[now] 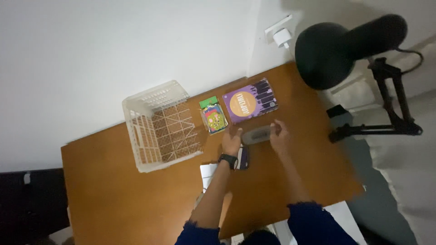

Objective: Moving various items like books, envelopes, and a notebook from a desk into a box on the floor.

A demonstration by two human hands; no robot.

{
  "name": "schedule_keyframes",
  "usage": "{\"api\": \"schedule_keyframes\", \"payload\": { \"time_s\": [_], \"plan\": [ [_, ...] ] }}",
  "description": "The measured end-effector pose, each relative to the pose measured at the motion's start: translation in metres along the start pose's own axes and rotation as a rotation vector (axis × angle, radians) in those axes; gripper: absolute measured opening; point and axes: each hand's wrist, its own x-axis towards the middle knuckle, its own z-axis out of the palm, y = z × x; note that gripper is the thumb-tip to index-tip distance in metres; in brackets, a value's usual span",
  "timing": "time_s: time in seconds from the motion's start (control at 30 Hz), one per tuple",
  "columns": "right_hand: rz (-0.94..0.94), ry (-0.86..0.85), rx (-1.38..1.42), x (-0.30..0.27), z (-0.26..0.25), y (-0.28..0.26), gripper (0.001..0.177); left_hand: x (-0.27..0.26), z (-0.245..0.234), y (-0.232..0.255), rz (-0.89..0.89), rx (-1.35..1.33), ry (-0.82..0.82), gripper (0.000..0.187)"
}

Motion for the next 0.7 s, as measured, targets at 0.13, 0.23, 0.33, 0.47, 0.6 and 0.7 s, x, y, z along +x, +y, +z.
{"api": "schedule_keyframes", "payload": {
  "time_s": [0.13, 0.23, 0.33, 0.47, 0.6, 0.7],
  "plan": [
    [0.111, 0.07, -0.139, 0.032, -0.001, -0.037, 0.045, 0.024, 0.01, 0.004, -0.017, 0.025, 0.006, 0.052],
    [0.13, 0.099, -0.234, 0.056, 0.007, -0.024, 0.056, 0.029, 0.014, 0.021, -0.098, 0.068, 0.007, 0.052],
    [0.101, 0.078, -0.224, 0.074, 0.016, -0.013, 0.064, 0.034, 0.019, 0.022, -0.154, 0.083, 0.007, 0.05],
    [0.172, 0.019, -0.234, 0.084, 0.02, -0.022, 0.066, 0.04, 0.029, 0.006, -0.168, 0.045, 0.025, 0.055],
    [0.185, -0.023, -0.211, 0.083, 0.02, -0.04, 0.058, 0.04, 0.038, -0.03, -0.146, 0.096, 0.088, 0.06],
    [0.139, 0.006, -0.162, 0.083, 0.019, -0.043, 0.053, 0.043, 0.041, -0.019, -0.11, 0.087, 0.139, 0.058]
  ]
}}
